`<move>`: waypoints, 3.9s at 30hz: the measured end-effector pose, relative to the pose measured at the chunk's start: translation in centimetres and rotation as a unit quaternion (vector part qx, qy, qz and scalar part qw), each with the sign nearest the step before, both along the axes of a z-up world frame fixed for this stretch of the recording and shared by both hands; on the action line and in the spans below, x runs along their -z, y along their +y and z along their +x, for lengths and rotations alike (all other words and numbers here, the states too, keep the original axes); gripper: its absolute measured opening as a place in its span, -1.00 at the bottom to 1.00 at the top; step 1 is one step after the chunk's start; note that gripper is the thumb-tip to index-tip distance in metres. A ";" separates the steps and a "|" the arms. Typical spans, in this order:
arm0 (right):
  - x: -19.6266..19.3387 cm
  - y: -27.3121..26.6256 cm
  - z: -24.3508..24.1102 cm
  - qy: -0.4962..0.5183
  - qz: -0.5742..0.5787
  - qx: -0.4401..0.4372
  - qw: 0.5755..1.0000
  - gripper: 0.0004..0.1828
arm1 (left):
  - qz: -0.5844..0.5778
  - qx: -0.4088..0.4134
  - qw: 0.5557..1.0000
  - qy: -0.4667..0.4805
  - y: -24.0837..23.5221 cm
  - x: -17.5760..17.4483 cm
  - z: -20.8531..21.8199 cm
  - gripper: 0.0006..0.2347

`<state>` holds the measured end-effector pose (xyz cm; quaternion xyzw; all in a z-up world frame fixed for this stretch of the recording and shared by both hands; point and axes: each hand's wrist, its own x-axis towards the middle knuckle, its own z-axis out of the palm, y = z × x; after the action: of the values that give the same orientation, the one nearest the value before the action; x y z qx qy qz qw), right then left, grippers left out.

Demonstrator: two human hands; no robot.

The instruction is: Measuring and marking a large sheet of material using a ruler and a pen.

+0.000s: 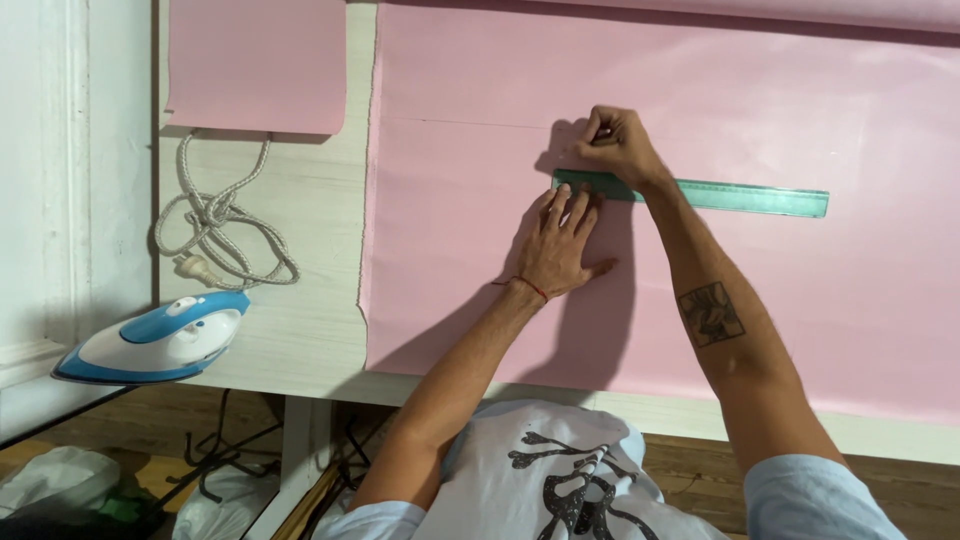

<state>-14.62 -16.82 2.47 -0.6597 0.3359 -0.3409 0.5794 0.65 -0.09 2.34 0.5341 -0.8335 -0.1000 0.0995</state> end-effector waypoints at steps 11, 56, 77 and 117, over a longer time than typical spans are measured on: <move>0.4 -1.6 -0.7 -0.283 0.224 0.218 0.907 -0.66 | -0.056 -0.019 0.996 0.064 0.4 -0.5 0.1 -0.15; 0.2 -1.2 -0.3 -0.193 0.190 0.173 0.947 -0.75 | -0.093 -0.061 0.992 0.066 0.7 -0.6 0.2 -0.25; -1.7 0.8 2.4 0.191 -0.060 -0.040 0.979 -0.71 | -0.096 -0.070 0.991 0.070 0.6 1.4 0.1 -0.30; -2.3 1.1 3.1 0.186 -0.060 -0.005 0.981 -0.71 | -0.077 -0.068 0.991 0.084 0.8 0.9 0.3 -0.30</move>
<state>-11.52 -15.71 4.74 -0.7470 0.4136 -0.2290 0.4675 0.90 0.73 1.48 0.5698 -0.7895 -0.0730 0.2160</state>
